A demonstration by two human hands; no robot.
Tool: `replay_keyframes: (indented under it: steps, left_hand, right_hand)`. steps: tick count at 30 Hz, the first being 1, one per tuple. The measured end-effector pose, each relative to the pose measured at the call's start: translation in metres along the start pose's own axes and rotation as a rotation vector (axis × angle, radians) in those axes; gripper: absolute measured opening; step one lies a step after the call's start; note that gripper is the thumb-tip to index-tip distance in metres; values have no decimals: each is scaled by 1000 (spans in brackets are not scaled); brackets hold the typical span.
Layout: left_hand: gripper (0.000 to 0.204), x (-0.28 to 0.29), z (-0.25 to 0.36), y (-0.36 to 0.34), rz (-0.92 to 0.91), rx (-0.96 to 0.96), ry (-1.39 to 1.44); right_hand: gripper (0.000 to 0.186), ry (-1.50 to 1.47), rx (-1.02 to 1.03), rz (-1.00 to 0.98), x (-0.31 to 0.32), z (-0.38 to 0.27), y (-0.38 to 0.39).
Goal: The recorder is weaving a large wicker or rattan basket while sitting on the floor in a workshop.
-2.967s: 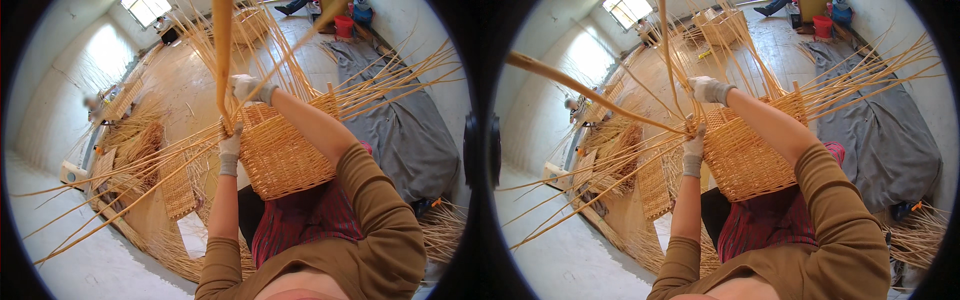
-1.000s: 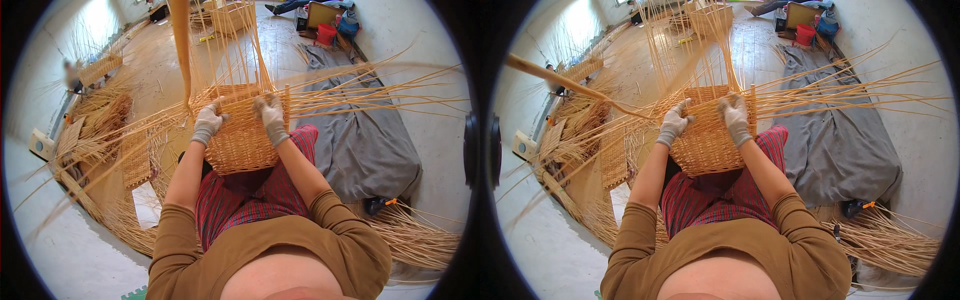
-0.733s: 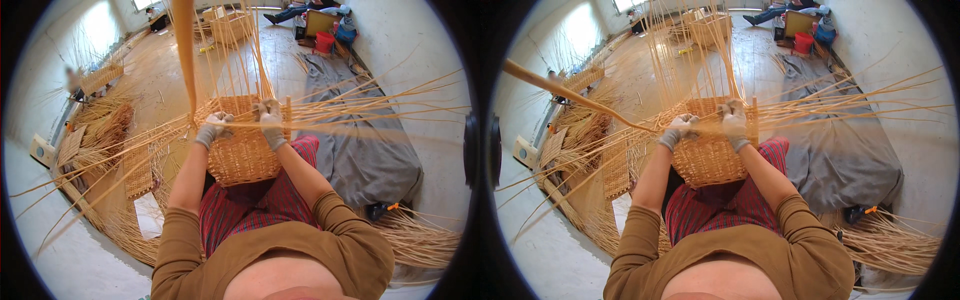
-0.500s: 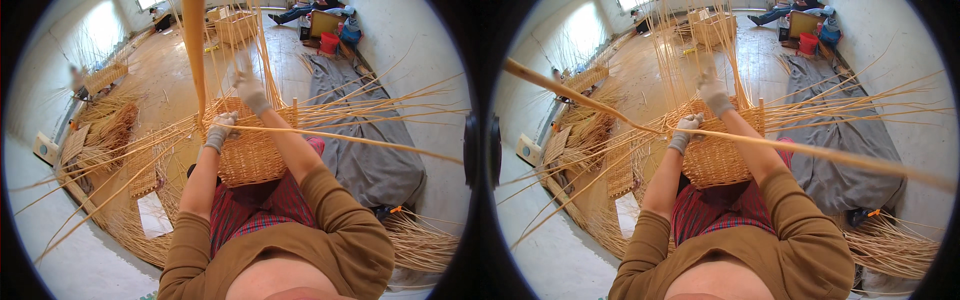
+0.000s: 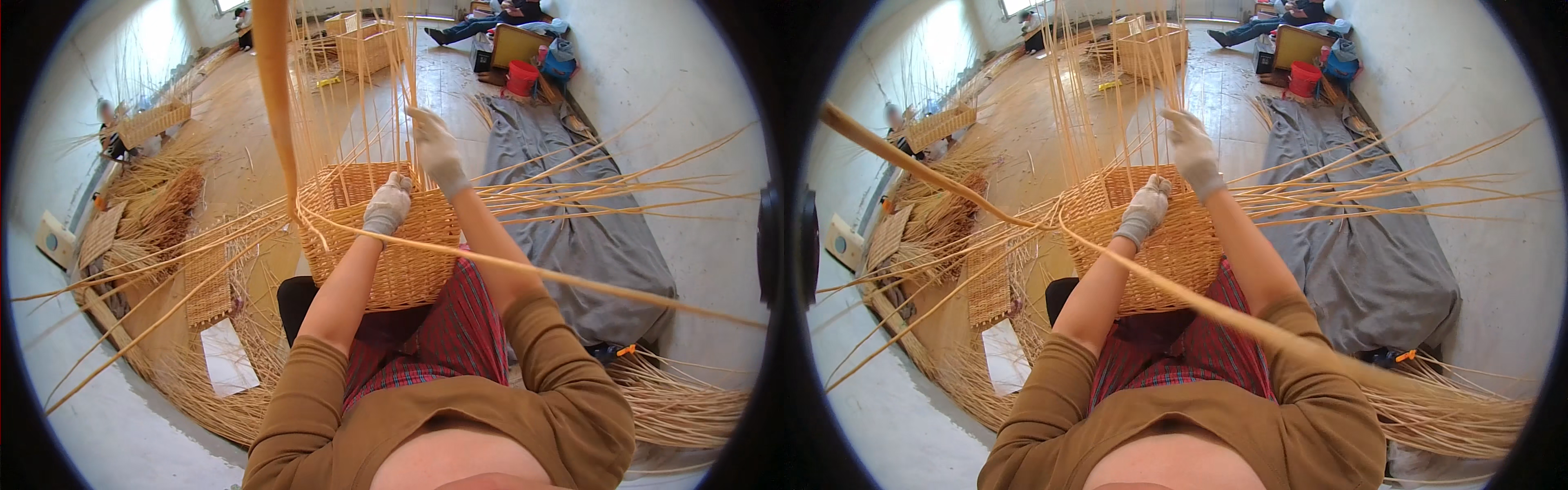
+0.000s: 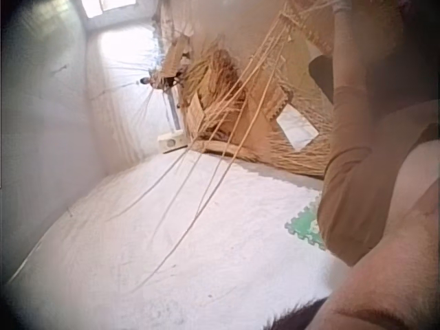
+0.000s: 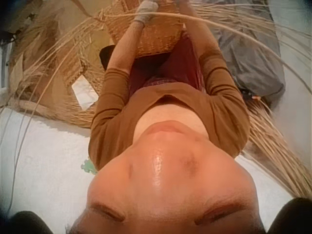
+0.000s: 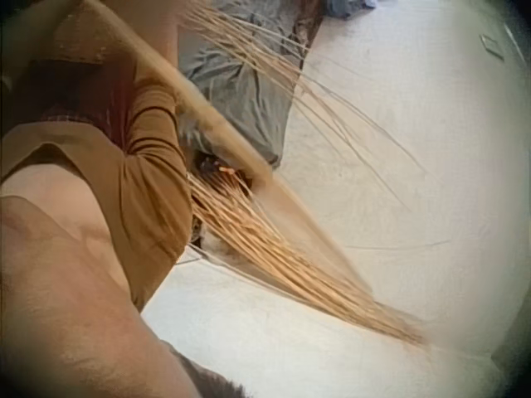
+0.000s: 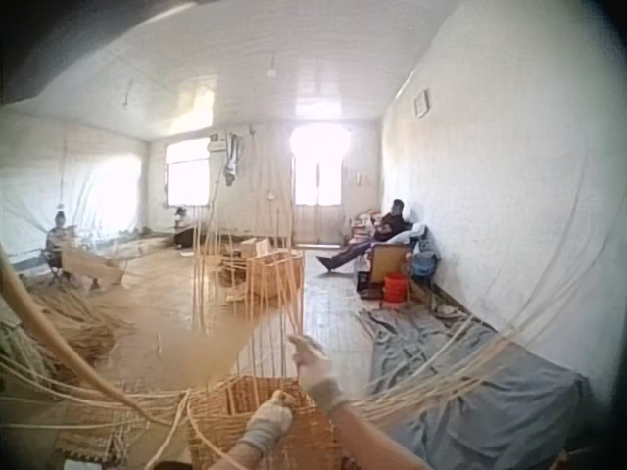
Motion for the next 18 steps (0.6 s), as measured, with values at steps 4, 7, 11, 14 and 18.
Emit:
replay_keyframes:
  steps: [4, 7, 11, 14, 18]
  left_hand:
    - [40, 2, -28, -8, 136, 91, 57]
    - [29, 27, -34, 12, -20, 326, 169]
    - [31, 27, -59, 20, 299, 95, 287]
    - [34, 17, -26, 78, 722, -344, 478]
    - [28, 33, -151, 125, 747, -104, 595]
  right_hand:
    - [52, -373, -665, -85, -12, 5, -4]
    - [35, -528, -837, 194, 77, 21, 74]
    - [15, -397, -1186, -61, 105, -45, 167]
    - [19, -415, -1000, -307, 108, -108, 139]
    - [31, -458, -462, -313, 70, -197, 100]
Point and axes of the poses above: each hand's wrist, its own y-axis away from the middle knuckle, its own x-axis out of the back of the hand, z = x × y, the point moved 5 cm from there along -y, towards the middle knuckle, and after that the axes turned 13 degrees about z, right-handed, at the moved point
